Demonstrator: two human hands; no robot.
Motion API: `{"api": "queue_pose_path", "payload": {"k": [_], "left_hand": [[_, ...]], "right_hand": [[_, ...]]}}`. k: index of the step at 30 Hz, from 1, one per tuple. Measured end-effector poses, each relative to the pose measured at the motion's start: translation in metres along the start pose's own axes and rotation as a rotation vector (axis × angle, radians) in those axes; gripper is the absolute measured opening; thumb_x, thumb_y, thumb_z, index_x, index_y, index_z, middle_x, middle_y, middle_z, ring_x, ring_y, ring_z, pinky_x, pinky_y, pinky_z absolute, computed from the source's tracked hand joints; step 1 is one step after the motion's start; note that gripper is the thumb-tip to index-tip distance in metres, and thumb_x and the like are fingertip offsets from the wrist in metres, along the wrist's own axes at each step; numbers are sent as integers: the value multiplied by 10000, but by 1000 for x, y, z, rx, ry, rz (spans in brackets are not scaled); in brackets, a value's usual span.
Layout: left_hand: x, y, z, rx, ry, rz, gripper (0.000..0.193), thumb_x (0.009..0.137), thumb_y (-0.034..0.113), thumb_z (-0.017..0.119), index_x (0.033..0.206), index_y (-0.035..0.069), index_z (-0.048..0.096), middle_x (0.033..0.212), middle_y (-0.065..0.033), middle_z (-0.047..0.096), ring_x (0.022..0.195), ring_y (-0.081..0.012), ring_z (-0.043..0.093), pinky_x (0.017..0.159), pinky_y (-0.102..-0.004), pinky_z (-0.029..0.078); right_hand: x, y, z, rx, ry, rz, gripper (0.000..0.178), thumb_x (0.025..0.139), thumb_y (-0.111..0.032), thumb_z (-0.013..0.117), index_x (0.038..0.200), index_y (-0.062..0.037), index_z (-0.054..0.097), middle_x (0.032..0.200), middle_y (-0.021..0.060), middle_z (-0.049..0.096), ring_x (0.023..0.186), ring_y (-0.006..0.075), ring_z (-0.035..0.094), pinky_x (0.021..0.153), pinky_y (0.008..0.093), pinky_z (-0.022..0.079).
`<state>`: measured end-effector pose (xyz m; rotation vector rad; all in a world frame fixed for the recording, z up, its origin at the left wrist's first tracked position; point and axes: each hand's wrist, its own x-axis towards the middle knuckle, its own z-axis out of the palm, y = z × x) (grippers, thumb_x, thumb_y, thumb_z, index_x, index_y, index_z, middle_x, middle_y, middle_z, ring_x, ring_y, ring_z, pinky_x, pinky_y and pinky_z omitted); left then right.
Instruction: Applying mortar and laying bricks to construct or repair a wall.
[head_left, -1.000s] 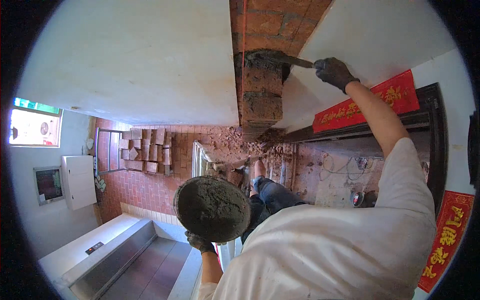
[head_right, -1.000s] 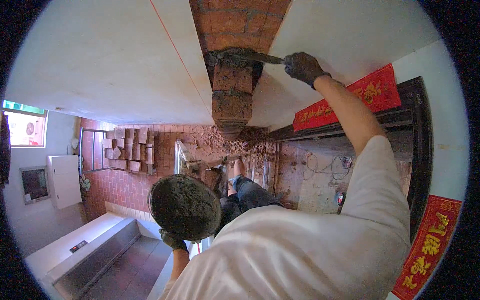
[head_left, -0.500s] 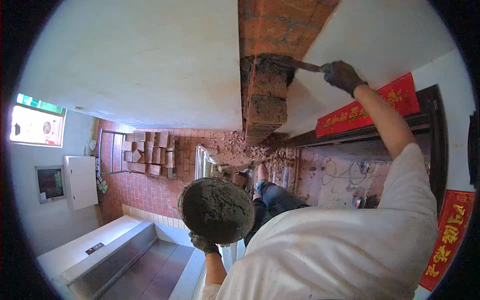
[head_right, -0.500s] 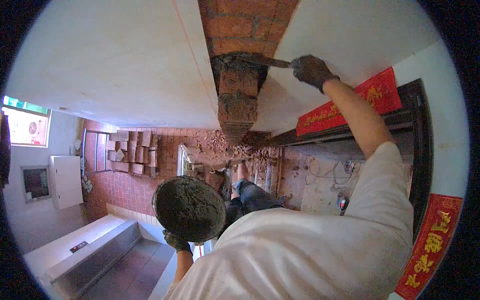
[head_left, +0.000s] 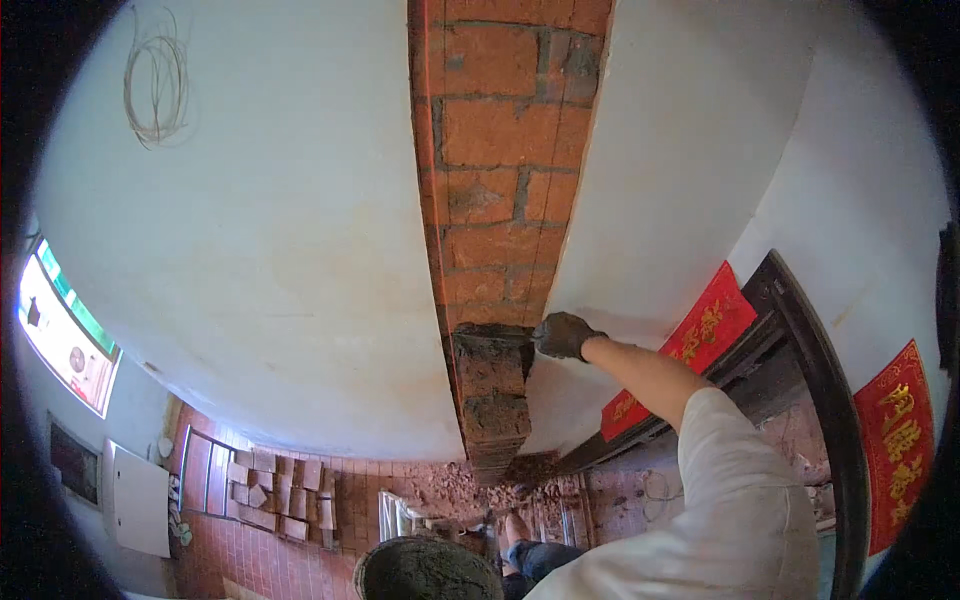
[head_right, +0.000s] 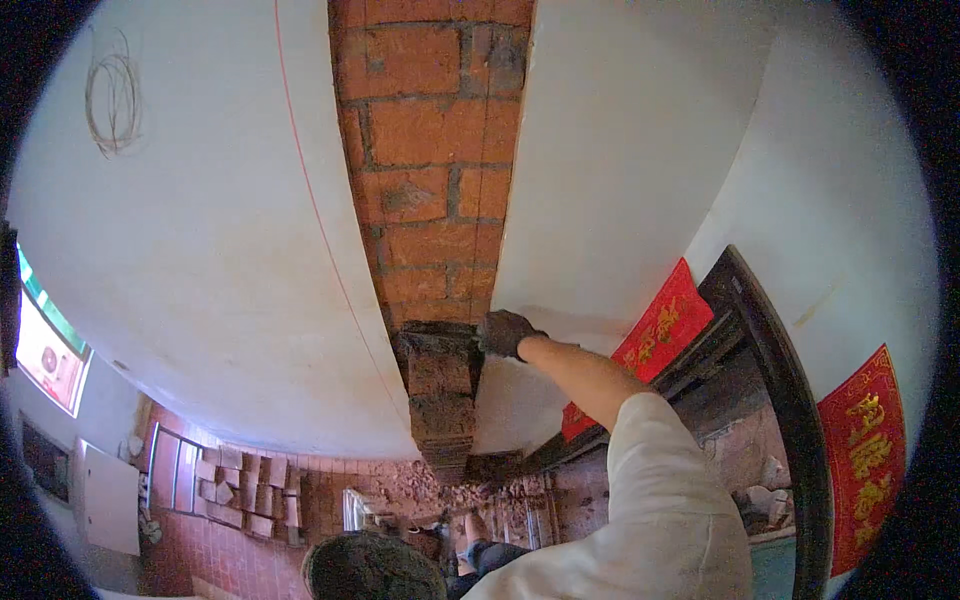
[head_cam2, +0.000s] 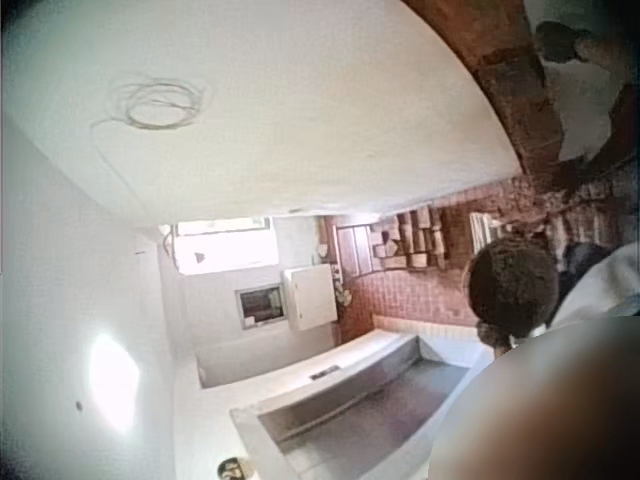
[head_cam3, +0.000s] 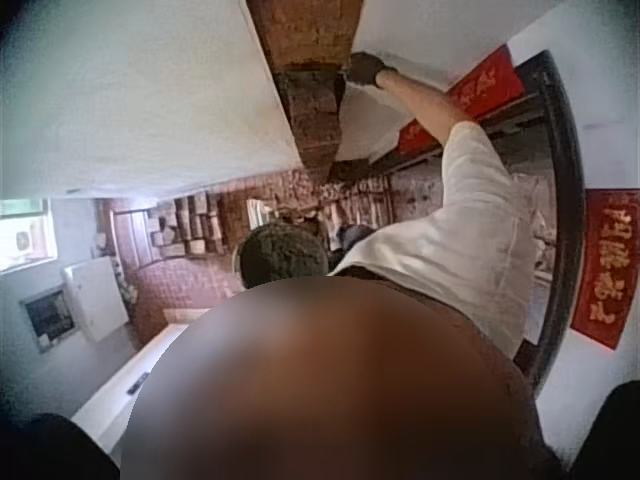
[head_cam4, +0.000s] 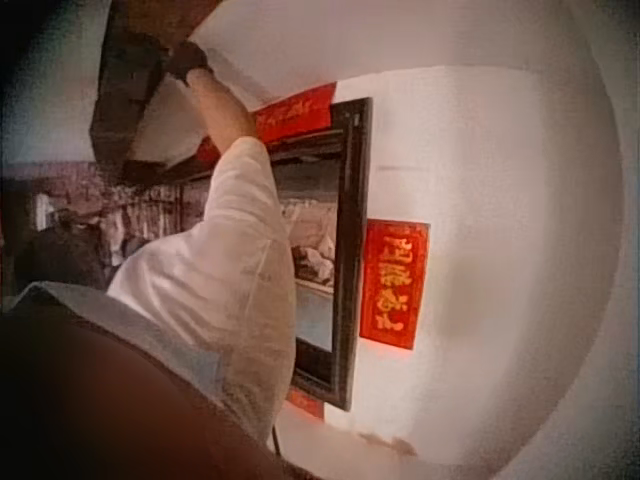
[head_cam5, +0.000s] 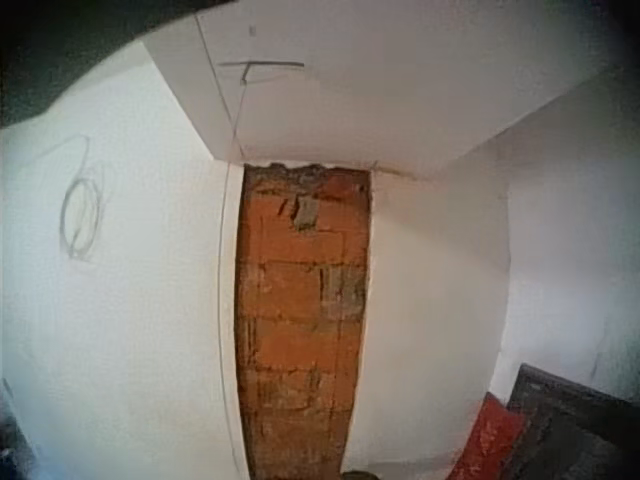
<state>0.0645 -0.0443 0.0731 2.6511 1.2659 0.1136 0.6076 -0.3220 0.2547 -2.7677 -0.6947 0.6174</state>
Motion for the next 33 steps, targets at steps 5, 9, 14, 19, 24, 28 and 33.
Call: {"api": "queue_pose_path", "payload": {"k": [5, 9, 14, 19, 24, 28, 33], "left_hand": [[-25, -62, 23, -114, 84, 127, 410, 756, 486, 575, 951, 129, 627, 824, -79, 647, 710, -272, 609, 586, -396, 489], [-42, -99, 30, 47, -41, -198, 317, 763, 438, 575, 837, 133, 615, 758, -74, 620, 690, -248, 607, 559, -367, 488], [-41, -97, 28, 178, 3, -186, 277, 763, 372, 582, 828, 103, 588, 776, -87, 584, 658, -264, 594, 539, -367, 479], [-44, -101, 31, 254, -90, -212, 300, 760, 358, 602, 889, 88, 578, 802, -82, 602, 673, -252, 591, 570, -358, 472], [-42, -118, 39, 114, -157, -183, 382, 760, 414, 594, 942, 79, 571, 820, -103, 588, 709, -270, 607, 583, -366, 485], [-43, -119, 40, 83, -112, -280, 422, 752, 433, 596, 979, 80, 550, 849, -90, 573, 738, -264, 598, 609, -378, 485], [-43, -125, 49, 54, -126, -270, 406, 752, 440, 590, 953, 90, 547, 861, -95, 559, 734, -277, 595, 606, -380, 487]], "right_hand": [[-35, 10, 45, -337, 405, 9, 363, 846, -318, 404, 856, -33, 628, 781, 202, 621, 716, 370, 598, 646, 495, 449], [-65, 28, 50, -421, 574, -130, 303, 841, -310, 467, 920, -52, 606, 776, 181, 605, 694, 353, 589, 592, 485, 456], [-99, 12, 59, -285, 806, -313, 224, 834, -260, 524, 896, -61, 607, 762, 148, 603, 674, 320, 593, 561, 438, 471], [-102, -13, 109, 646, 450, -138, 215, 833, -241, 520, 888, -54, 612, 703, 147, 605, 630, 322, 593, 550, 421, 473], [-73, 28, 111, 52, 435, -207, 219, 801, -194, 480, 881, -32, 605, 755, 201, 609, 676, 373, 586, 607, 459, 467], [-48, 52, 69, -164, 345, -199, 252, 766, -211, 496, 920, -49, 613, 799, 208, 610, 763, 377, 585, 686, 473, 463], [-13, 27, 4, -380, 111, -76, 261, 746, -188, 496, 936, -59, 620, 872, 200, 614, 818, 365, 585, 735, 457, 462]]}}
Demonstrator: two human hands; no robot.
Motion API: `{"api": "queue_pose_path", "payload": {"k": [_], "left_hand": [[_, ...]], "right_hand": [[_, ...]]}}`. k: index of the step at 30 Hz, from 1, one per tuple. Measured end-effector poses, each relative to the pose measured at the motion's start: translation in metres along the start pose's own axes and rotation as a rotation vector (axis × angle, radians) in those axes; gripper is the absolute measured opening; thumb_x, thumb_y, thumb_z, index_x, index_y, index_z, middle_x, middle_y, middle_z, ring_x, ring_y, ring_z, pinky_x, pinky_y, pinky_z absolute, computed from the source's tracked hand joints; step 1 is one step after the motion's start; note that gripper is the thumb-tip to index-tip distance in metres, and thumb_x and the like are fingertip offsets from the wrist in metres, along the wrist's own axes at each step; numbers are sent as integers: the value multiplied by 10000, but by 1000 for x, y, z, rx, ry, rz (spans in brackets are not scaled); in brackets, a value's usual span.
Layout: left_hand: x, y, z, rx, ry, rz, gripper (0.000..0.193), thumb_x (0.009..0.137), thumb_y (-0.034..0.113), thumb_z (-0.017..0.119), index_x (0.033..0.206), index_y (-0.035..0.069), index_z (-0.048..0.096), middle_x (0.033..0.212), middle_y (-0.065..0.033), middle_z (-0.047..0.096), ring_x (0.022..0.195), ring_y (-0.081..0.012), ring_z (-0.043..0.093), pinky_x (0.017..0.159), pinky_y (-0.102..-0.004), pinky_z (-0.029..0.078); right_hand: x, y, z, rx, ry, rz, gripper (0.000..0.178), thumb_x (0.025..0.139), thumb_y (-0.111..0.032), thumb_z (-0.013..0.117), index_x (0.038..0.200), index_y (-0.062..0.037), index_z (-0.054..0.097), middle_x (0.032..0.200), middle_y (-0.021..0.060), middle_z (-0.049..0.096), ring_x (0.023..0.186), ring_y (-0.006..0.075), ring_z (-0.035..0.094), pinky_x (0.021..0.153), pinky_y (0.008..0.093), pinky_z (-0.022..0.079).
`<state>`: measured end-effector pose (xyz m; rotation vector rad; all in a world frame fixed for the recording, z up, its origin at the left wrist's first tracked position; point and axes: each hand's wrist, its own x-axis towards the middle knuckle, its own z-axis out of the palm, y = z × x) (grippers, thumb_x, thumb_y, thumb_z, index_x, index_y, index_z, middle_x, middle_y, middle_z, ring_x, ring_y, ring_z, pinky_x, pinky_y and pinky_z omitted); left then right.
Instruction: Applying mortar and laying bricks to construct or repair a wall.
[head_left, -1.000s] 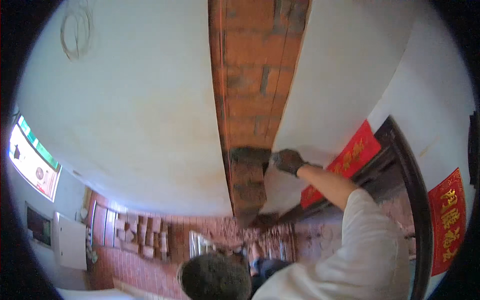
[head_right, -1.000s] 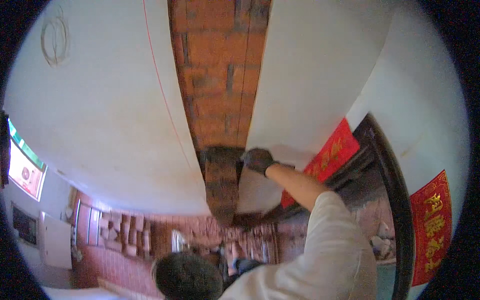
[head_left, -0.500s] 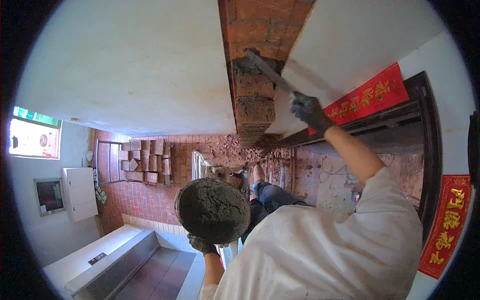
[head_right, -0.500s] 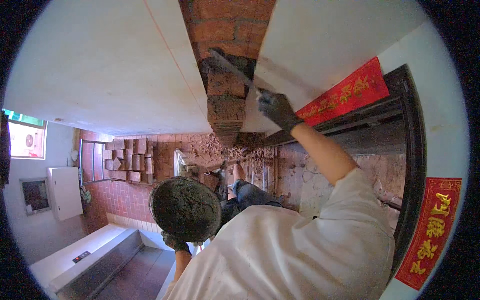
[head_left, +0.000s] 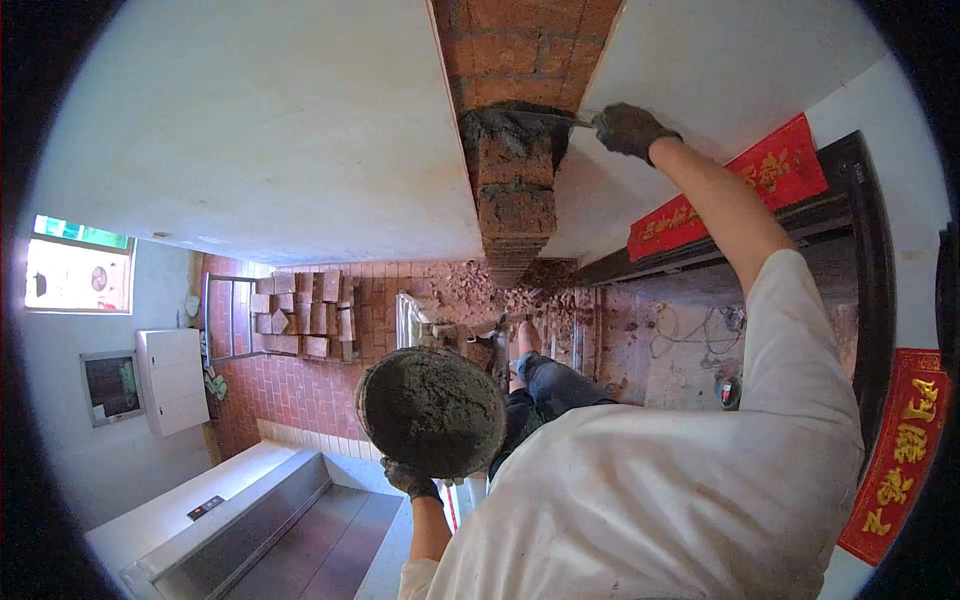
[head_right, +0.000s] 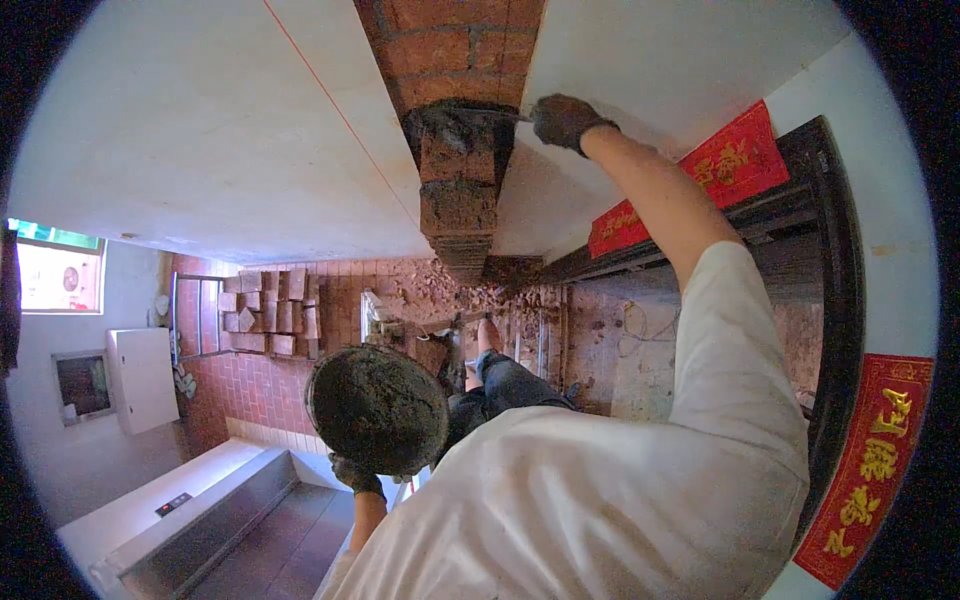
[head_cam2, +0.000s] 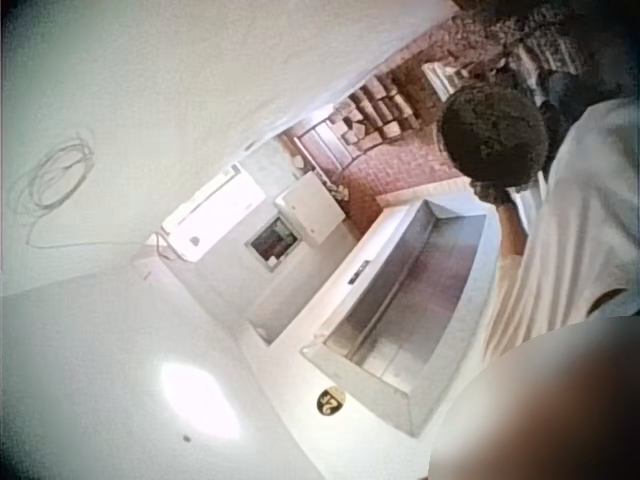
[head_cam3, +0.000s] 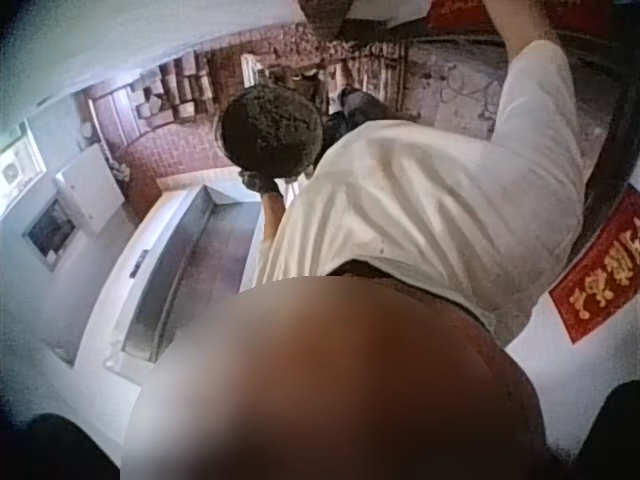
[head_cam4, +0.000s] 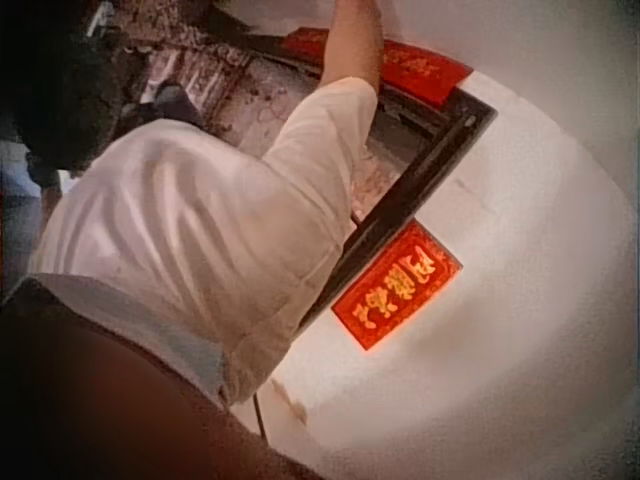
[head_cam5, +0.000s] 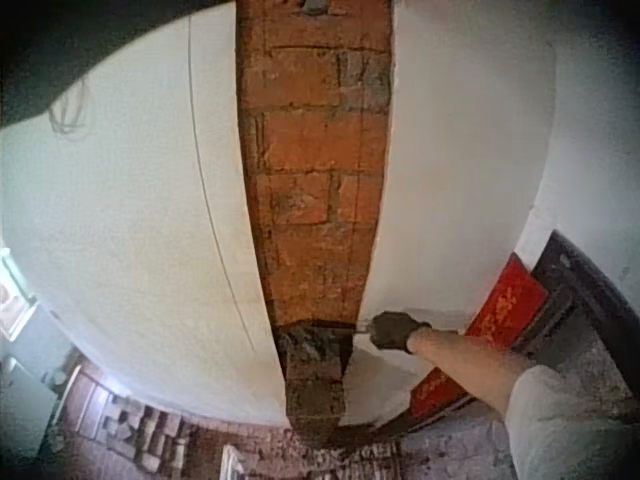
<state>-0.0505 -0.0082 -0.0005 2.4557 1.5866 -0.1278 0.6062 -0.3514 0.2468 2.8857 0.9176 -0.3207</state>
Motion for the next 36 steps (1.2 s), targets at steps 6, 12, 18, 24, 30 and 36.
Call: {"api": "queue_pose_path", "payload": {"k": [6, 12, 18, 24, 30, 36], "left_hand": [[0, 3, 0, -51, 31, 30, 385, 751, 436, 593, 939, 100, 565, 847, -91, 564, 719, -272, 598, 578, -373, 484], [-7, 31, -27, 135, 46, 20, 355, 741, 417, 612, 838, 78, 577, 756, -86, 601, 711, -252, 601, 603, -380, 477], [-3, 21, -19, 142, 74, 69, 311, 757, 402, 577, 881, 118, 603, 801, -99, 582, 692, -288, 601, 569, -394, 478], [-2, 5, -5, -61, 98, 29, 254, 776, 337, 559, 873, 107, 603, 811, -108, 581, 698, -300, 598, 578, -416, 474], [-5, 10, -12, -50, 148, 184, 267, 771, 324, 562, 879, 83, 598, 812, -128, 569, 695, -316, 579, 580, -427, 465], [-4, 23, -25, -669, 19, 249, 313, 851, 267, 492, 1003, 13, 594, 959, -110, 600, 894, -244, 563, 768, -347, 457]], "right_hand": [[-32, -7, 13, -72, 240, 7, 233, 768, -186, 495, 915, -58, 623, 808, 192, 617, 784, 350, 602, 708, 451, 482], [-63, 9, 42, -85, 242, 75, 226, 797, -217, 481, 910, -79, 620, 744, 180, 617, 712, 343, 609, 643, 464, 486], [-31, 23, 18, -110, 259, 101, 242, 813, -188, 441, 922, -82, 629, 776, 190, 621, 727, 349, 610, 646, 466, 487], [-71, 6, 34, -213, 472, -5, 252, 840, -227, 454, 1025, -144, 603, 828, 141, 622, 728, 339, 603, 644, 443, 493], [-135, -44, 65, 133, 605, -18, 304, 815, -188, 560, 1099, -82, 575, 862, 155, 625, 707, 315, 585, 617, 394, 491], [-149, -109, 100, 1419, -30, 410, 263, 839, -262, 562, 1023, -77, 596, 674, 78, 610, 574, 159, 586, 506, 285, 449]]}}
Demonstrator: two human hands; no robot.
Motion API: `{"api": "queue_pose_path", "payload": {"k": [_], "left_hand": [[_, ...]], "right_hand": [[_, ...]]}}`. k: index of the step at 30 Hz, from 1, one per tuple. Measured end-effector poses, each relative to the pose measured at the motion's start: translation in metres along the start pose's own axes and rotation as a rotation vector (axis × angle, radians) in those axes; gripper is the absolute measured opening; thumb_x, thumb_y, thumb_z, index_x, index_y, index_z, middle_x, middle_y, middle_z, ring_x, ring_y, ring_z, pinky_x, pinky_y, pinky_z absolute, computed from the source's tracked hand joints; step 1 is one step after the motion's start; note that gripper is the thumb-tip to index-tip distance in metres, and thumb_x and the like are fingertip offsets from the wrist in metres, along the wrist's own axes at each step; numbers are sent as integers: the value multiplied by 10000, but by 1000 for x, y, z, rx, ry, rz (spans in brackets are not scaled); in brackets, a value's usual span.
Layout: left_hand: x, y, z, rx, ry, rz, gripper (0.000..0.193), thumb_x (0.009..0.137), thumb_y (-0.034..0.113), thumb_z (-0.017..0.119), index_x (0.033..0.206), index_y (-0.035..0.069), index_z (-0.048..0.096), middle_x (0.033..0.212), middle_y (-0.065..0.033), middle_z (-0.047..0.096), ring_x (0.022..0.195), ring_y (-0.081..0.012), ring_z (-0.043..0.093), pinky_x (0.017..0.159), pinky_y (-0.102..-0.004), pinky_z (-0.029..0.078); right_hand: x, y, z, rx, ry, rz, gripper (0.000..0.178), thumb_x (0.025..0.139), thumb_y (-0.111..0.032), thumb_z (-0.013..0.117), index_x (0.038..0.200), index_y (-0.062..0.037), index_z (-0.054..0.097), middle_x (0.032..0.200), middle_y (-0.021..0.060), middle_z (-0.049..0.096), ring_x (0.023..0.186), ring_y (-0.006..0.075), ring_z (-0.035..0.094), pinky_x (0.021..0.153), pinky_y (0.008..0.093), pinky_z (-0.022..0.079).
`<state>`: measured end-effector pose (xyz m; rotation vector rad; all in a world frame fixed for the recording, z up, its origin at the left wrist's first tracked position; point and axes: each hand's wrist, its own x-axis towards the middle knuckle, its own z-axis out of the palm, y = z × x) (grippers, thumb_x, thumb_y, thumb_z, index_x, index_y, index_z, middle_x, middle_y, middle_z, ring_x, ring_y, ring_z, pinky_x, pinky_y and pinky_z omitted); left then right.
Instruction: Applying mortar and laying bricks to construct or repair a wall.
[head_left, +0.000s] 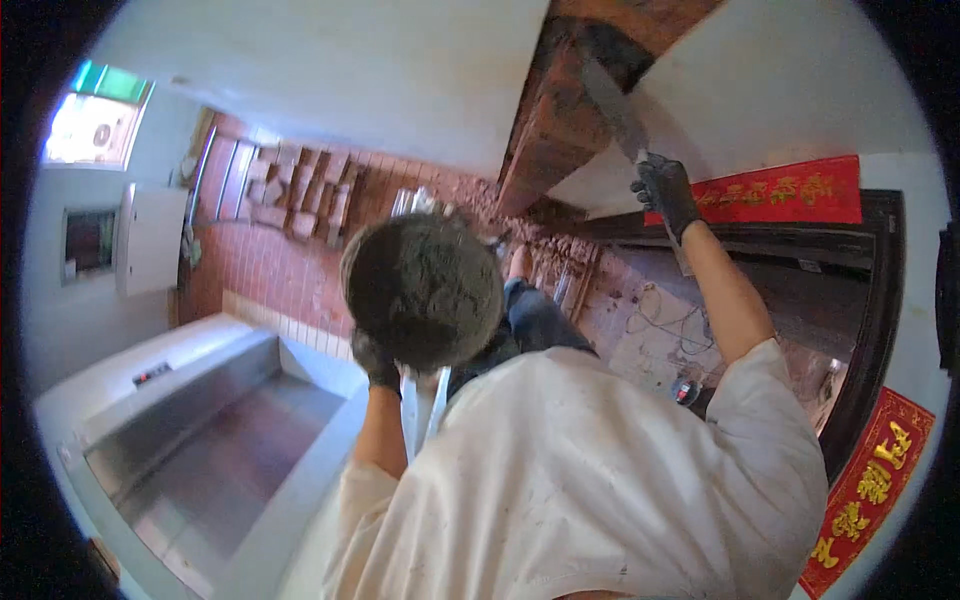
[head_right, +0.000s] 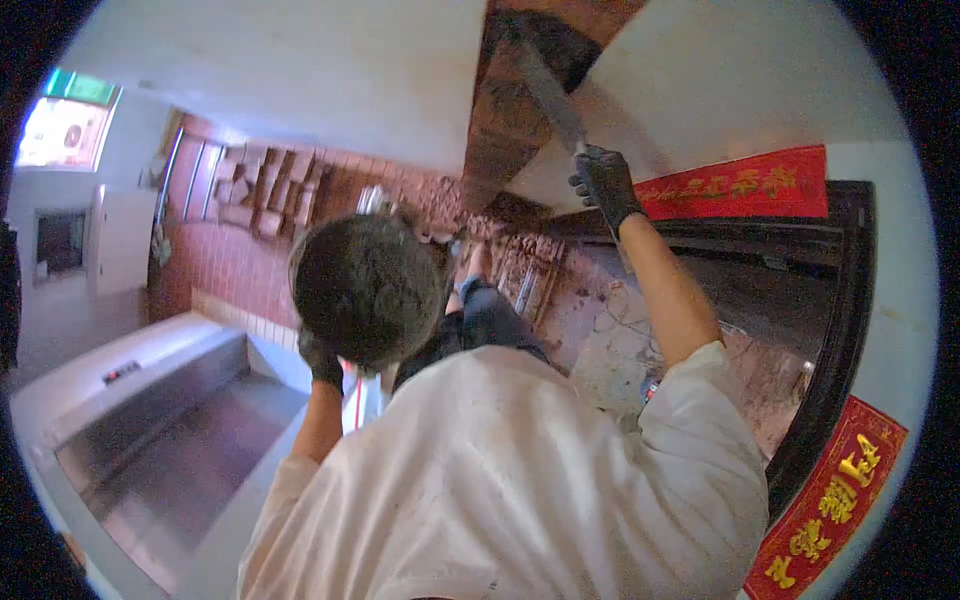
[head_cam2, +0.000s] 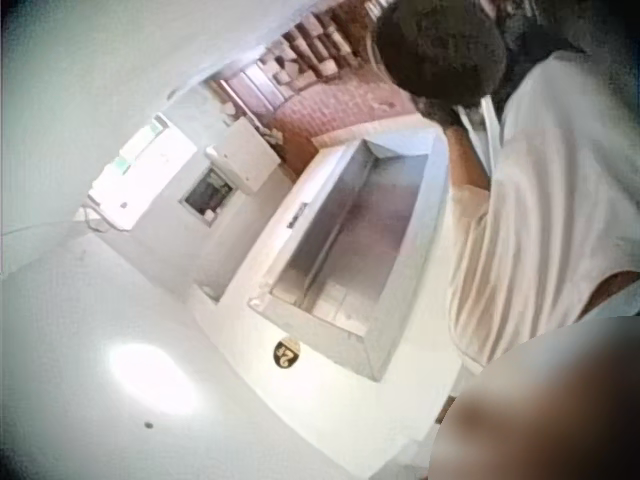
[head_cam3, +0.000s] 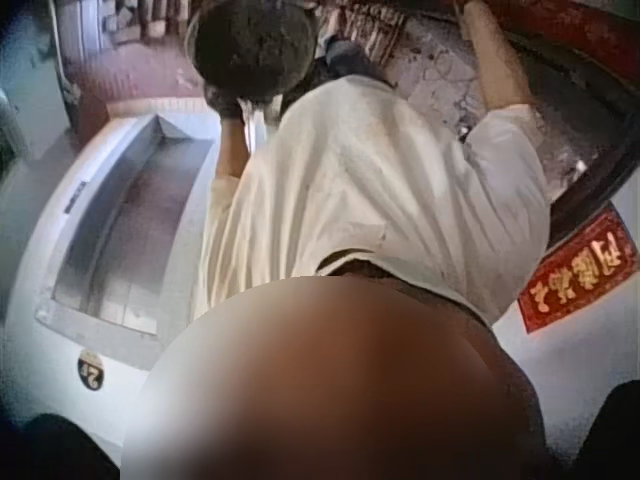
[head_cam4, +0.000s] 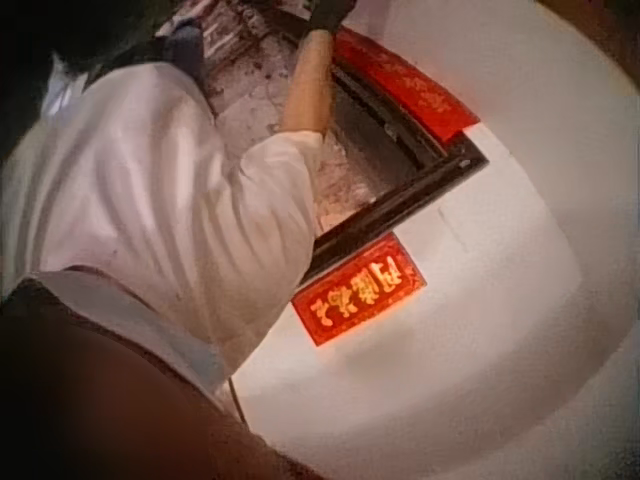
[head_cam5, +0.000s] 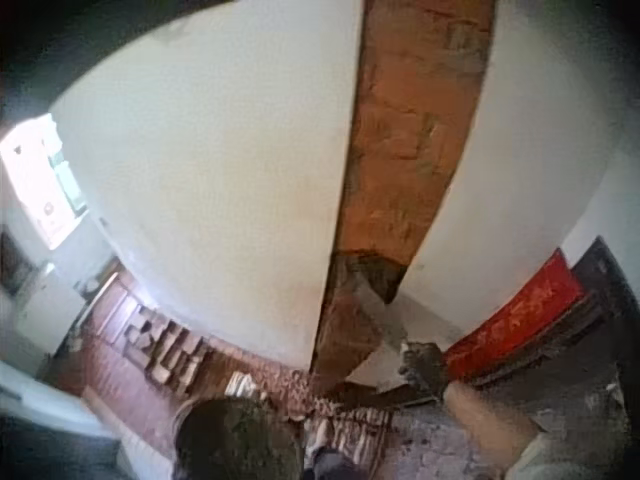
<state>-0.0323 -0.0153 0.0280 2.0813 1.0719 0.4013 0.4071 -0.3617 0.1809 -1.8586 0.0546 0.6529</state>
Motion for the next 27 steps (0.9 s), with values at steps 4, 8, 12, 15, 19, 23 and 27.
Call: {"api": "queue_pose_path", "payload": {"k": [4, 8, 12, 15, 19, 23, 27], "left_hand": [[8, 6, -6, -581, 53, -125, 311, 876, 200, 504, 1105, -1, 561, 1047, -90, 610, 934, -185, 553, 847, -303, 430], [29, -1, -13, -672, -103, -277, 347, 800, 141, 586, 1108, -17, 554, 1040, -90, 613, 900, -181, 566, 813, -306, 451], [41, -20, -8, -623, -161, -318, 392, 727, 99, 594, 1096, -27, 557, 1005, -87, 623, 871, -195, 582, 779, -321, 469], [41, -31, 3, -711, -76, -358, 402, 684, 67, 576, 1076, -20, 574, 983, -90, 631, 861, -205, 588, 782, -318, 466], [36, -32, 12, -545, 54, -271, 405, 666, 56, 564, 1066, -5, 595, 984, -67, 640, 851, -196, 590, 780, -319, 464], [35, -18, 9, -142, 238, -148, 382, 670, 97, 567, 1043, 42, 629, 944, -87, 662, 827, -180, 609, 751, -316, 464], [35, -1, 2, -342, 197, -273, 300, 702, 165, 551, 968, 80, 660, 975, -125, 640, 905, -295, 600, 790, -374, 460]], "right_hand": [[-71, 26, 30, -361, -97, -360, 184, 864, -250, 516, 927, -95, 594, 682, 31, 582, 528, 124, 544, 475, 254, 430], [-105, 25, 78, -943, -494, -1291, 146, 845, -191, 489, 838, -73, 575, 710, 121, 613, 602, 274, 611, 528, 377, 493], [-89, -18, 159, -1555, -673, -805, 205, 850, -212, 463, 892, -49, 580, 797, 148, 624, 714, 323, 622, 613, 423, 501], [-75, -67, 248, -1727, -672, -1153, 194, 810, -194, 486, 851, -59, 619, 769, 144, 635, 665, 314, 628, 599, 452, 503], [-81, -102, 363, -2284, -779, -1358, 202, 711, -198, 623, 865, -88, 695, 874, 73, 669, 792, 230, 638, 641, 397, 515], [-75, -80, 402, -2561, -1071, -1096, 281, 734, -291, 605, 958, -132, 663, 914, 44, 655, 850, 226, 627, 663, 431, 490], [-35, -59, 357, -1709, -1798, -415, 380, 808, -335, 548, 1124, -127, 578, 1032, 94, 617, 958, 236, 590, 801, 398, 462]]}}
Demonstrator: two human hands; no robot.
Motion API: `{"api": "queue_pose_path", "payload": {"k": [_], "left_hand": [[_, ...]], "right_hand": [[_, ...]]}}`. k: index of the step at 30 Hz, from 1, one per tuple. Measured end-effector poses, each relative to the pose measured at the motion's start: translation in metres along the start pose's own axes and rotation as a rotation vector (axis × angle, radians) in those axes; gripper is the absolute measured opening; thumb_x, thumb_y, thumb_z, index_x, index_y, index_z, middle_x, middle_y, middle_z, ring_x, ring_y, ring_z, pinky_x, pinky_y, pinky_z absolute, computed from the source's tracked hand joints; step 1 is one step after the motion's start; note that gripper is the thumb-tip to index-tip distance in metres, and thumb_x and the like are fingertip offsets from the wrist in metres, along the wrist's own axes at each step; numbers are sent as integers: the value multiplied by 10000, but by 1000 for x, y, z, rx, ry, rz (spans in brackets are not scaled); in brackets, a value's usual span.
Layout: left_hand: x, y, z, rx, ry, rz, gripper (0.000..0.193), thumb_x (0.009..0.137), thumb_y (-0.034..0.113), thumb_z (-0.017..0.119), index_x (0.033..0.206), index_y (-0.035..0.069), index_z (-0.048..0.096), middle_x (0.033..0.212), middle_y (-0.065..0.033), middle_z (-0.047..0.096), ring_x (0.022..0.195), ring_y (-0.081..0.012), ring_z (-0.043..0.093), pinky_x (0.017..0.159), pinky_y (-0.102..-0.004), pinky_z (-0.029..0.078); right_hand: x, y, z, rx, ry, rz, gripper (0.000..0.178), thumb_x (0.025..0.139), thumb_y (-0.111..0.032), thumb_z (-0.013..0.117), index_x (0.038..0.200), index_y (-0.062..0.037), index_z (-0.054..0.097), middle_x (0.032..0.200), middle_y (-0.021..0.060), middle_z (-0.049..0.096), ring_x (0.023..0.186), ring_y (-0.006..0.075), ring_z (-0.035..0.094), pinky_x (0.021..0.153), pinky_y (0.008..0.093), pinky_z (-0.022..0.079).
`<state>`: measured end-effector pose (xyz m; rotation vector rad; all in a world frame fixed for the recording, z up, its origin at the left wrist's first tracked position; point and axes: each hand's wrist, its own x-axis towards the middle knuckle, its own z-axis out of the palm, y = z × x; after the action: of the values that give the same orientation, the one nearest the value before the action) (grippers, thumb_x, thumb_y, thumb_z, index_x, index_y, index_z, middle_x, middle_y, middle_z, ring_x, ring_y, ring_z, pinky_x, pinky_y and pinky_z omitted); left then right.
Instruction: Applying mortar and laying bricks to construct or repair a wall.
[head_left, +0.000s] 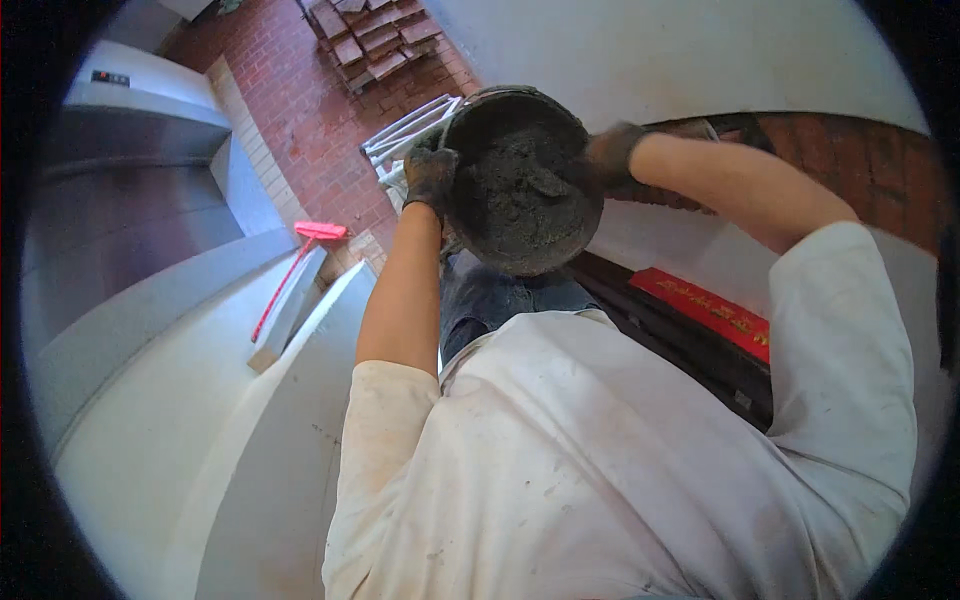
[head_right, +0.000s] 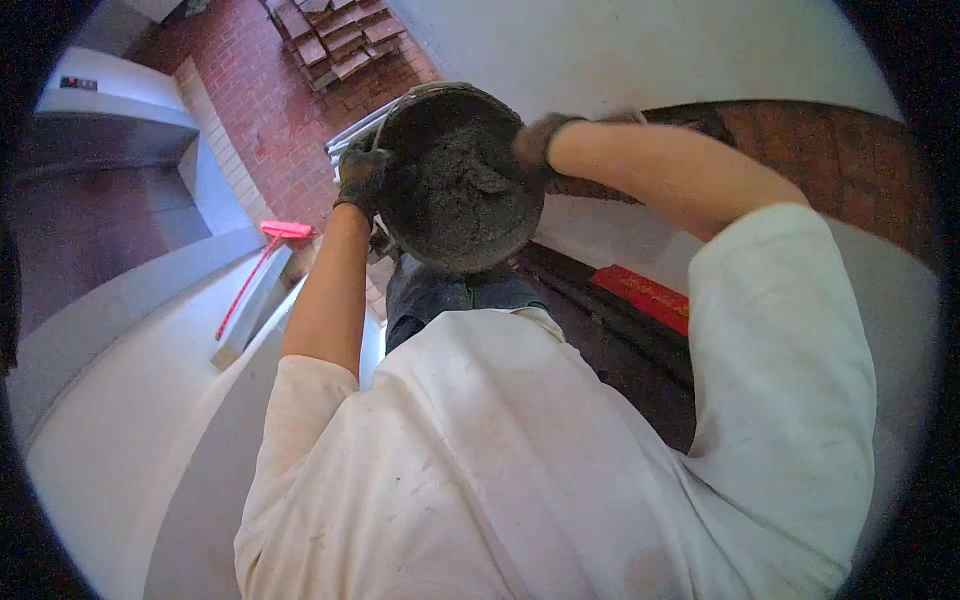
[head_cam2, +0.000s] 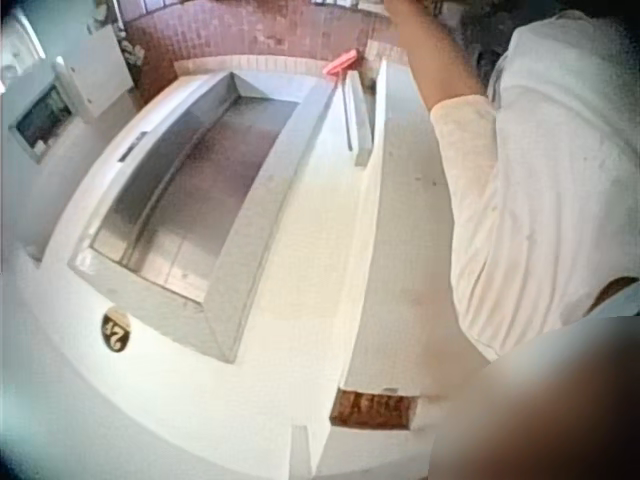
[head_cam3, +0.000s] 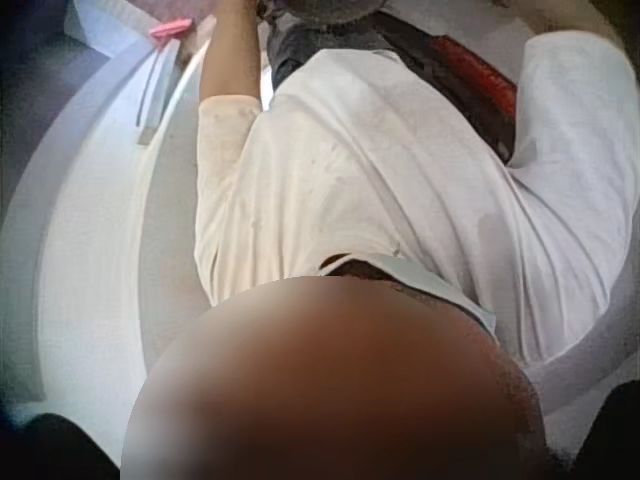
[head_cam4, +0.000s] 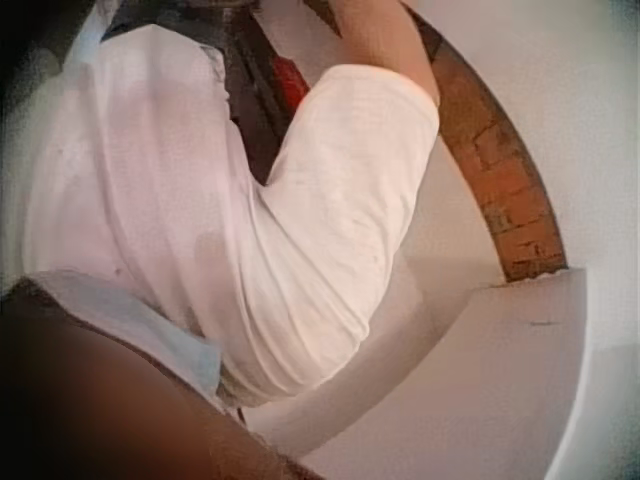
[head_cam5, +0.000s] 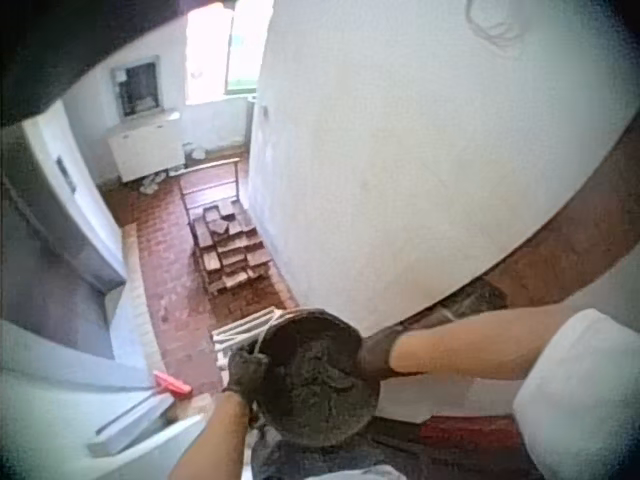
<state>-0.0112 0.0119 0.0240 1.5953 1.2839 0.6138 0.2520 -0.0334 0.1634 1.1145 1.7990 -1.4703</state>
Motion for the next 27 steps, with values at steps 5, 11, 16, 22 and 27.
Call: {"api": "queue_pose_path", "payload": {"k": [5, 11, 16, 22, 27], "left_hand": [[0, -2, 1, -299, 60, -169, 401, 669, 63, 584, 1068, 31, 613, 977, -106, 649, 881, -213, 606, 806, -309, 454], [3, -22, 9, -288, 7, -90, 500, 745, 322, 664, 1132, 20, 571, 1133, -140, 591, 1075, -253, 547, 917, -344, 411], [2, -9, 6, -313, -65, -53, 428, 803, 336, 619, 1100, 29, 598, 1065, -143, 623, 1022, -266, 574, 895, -340, 414], [-3, 17, -4, -109, -6, -113, 400, 840, 351, 575, 1087, 38, 609, 1066, -138, 624, 1001, -259, 582, 882, -336, 419], [-3, 14, -7, -46, -8, -135, 400, 860, 351, 537, 1085, 27, 605, 1078, -153, 614, 1034, -270, 570, 895, -333, 413]], "right_hand": [[16, -10, 74, 354, -35, 455, 390, 841, -346, 520, 1122, -78, 558, 1041, 91, 618, 932, 214, 585, 799, 337, 451], [22, -41, 63, 123, 215, 260, 235, 791, -209, 582, 936, -37, 650, 825, 140, 654, 739, 261, 633, 686, 357, 491], [-16, -24, -37, -561, 492, 597, 318, 801, -350, 518, 823, -84, 691, 832, 134, 664, 760, 287, 651, 659, 429, 509], [39, -113, 10, -713, 425, 163, 306, 778, -348, 567, 842, -69, 675, 837, 119, 663, 781, 317, 640, 685, 473, 488], [-18, -111, -7, -362, 260, 350, 268, 842, -292, 501, 918, -90, 659, 922, 138, 649, 862, 278, 620, 761, 423, 479]]}}
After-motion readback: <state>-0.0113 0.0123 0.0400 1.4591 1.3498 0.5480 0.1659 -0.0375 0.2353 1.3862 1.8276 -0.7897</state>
